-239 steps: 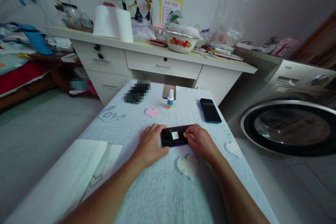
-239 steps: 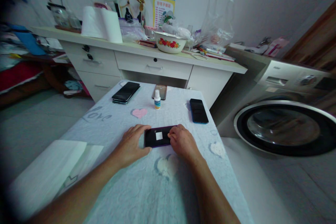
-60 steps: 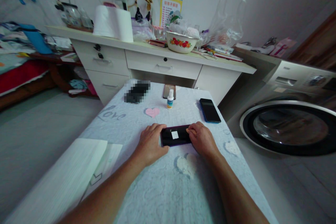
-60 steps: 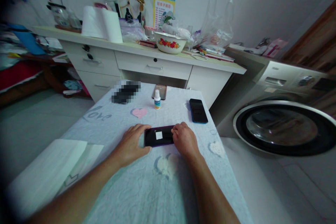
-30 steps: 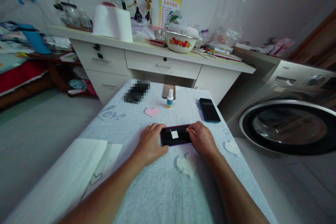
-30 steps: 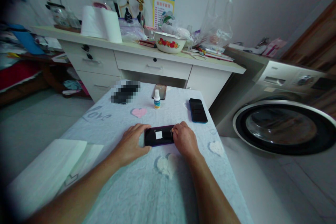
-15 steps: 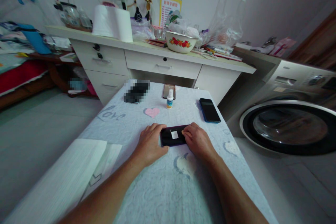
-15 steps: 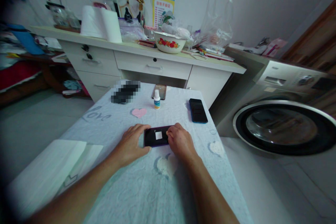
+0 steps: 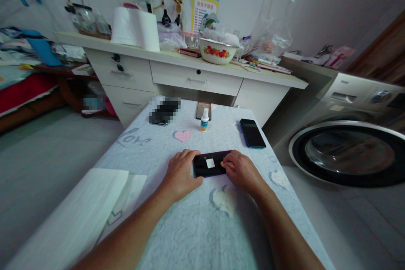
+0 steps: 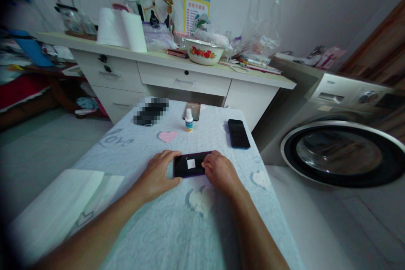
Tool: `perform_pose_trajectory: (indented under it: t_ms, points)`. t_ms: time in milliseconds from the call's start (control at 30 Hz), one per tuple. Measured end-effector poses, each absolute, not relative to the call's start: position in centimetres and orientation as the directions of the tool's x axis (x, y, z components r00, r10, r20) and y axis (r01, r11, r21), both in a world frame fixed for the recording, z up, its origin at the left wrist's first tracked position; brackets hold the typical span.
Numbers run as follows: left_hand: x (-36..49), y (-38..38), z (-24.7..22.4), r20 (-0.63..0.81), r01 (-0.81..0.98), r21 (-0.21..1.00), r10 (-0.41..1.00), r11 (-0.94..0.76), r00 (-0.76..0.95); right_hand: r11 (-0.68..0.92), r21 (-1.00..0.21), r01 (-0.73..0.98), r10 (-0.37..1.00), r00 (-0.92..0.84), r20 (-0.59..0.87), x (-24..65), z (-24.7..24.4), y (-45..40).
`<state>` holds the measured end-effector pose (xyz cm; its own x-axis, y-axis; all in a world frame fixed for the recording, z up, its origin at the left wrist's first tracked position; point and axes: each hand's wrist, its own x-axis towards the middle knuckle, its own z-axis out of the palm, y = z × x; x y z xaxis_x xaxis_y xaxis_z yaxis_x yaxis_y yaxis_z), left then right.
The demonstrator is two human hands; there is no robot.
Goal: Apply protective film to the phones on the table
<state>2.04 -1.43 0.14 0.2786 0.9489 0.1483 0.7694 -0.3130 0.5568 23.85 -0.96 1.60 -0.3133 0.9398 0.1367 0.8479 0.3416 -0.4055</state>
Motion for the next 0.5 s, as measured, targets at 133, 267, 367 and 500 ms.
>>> perform_pose_trajectory:
  t_ms: [133,267,367,500]
  points:
    - [2.1,-1.4,0.3,0.146,0.768,0.565,0.952,-0.302,0.267,0.293,-0.377,0.879,0.956,-0.259,0.138,25.3,1.6,-0.7]
    - [2.2,-1.5,0.5,0.131,0.767,0.57,0.954,-0.295,0.27,0.223,-0.353,0.908,0.974,-0.189,0.128,26.2,1.7,-0.4]
    - [2.1,-1.5,0.4,0.132,0.765,0.571,0.953,-0.298,0.273,0.194,-0.342,0.919,0.98,-0.163,0.118,26.2,1.8,-0.3]
    - [2.0,-1.4,0.0,0.152,0.761,0.568,0.948,-0.314,0.278,0.19,-0.341,0.921,0.98,-0.161,0.113,25.8,1.7,-0.3]
